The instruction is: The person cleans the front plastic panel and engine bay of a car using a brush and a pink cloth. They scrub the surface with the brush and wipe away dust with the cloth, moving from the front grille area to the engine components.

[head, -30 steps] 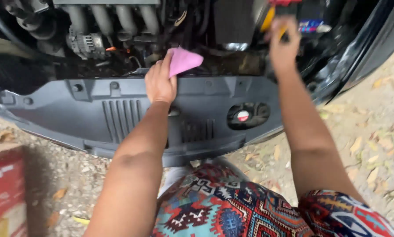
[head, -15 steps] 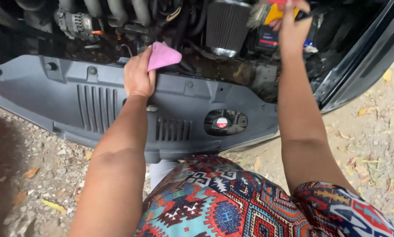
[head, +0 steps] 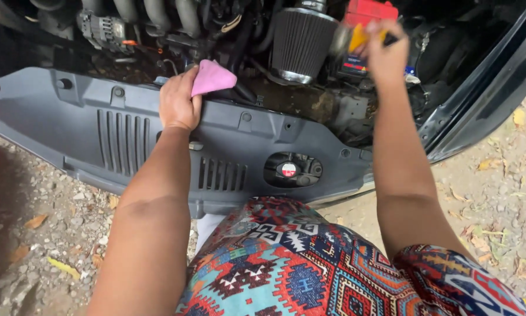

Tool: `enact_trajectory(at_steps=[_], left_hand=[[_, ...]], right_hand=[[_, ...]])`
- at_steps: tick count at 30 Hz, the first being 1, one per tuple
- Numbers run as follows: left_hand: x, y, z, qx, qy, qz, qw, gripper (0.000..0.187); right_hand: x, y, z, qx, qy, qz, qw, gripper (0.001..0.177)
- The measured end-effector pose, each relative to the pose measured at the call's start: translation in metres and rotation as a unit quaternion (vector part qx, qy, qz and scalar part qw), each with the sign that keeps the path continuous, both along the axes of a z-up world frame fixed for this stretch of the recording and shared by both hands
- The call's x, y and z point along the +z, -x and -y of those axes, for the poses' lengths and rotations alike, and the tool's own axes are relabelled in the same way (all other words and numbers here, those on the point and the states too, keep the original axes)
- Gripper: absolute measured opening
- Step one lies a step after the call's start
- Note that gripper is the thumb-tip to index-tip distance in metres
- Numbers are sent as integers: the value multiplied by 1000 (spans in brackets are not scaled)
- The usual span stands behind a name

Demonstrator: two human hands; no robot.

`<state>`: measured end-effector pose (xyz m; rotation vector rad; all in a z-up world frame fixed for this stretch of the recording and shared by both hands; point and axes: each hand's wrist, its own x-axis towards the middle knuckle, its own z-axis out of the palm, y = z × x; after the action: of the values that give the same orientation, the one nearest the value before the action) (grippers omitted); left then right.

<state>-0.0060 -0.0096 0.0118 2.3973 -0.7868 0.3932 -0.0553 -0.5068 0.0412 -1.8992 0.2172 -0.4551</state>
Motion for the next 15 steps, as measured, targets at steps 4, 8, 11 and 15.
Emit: enact_trajectory(at_steps=[4, 8, 11, 15], left_hand=[[-4, 0, -1, -2, 3, 2, 1000, 49], [0, -2, -1, -13, 15, 11, 1000, 48], [0, -2, -2, -11, 11, -9, 1000, 47], [-7, -1, -3, -5, 11, 0, 1000, 47]], right_hand=[[2, 2, -17, -44, 37, 104, 993, 21], [22, 46, -58, 22, 193, 92, 977, 23], [32, 64, -80, 54, 141, 10, 989, 19], [42, 46, -84, 76, 146, -103, 981, 19]])
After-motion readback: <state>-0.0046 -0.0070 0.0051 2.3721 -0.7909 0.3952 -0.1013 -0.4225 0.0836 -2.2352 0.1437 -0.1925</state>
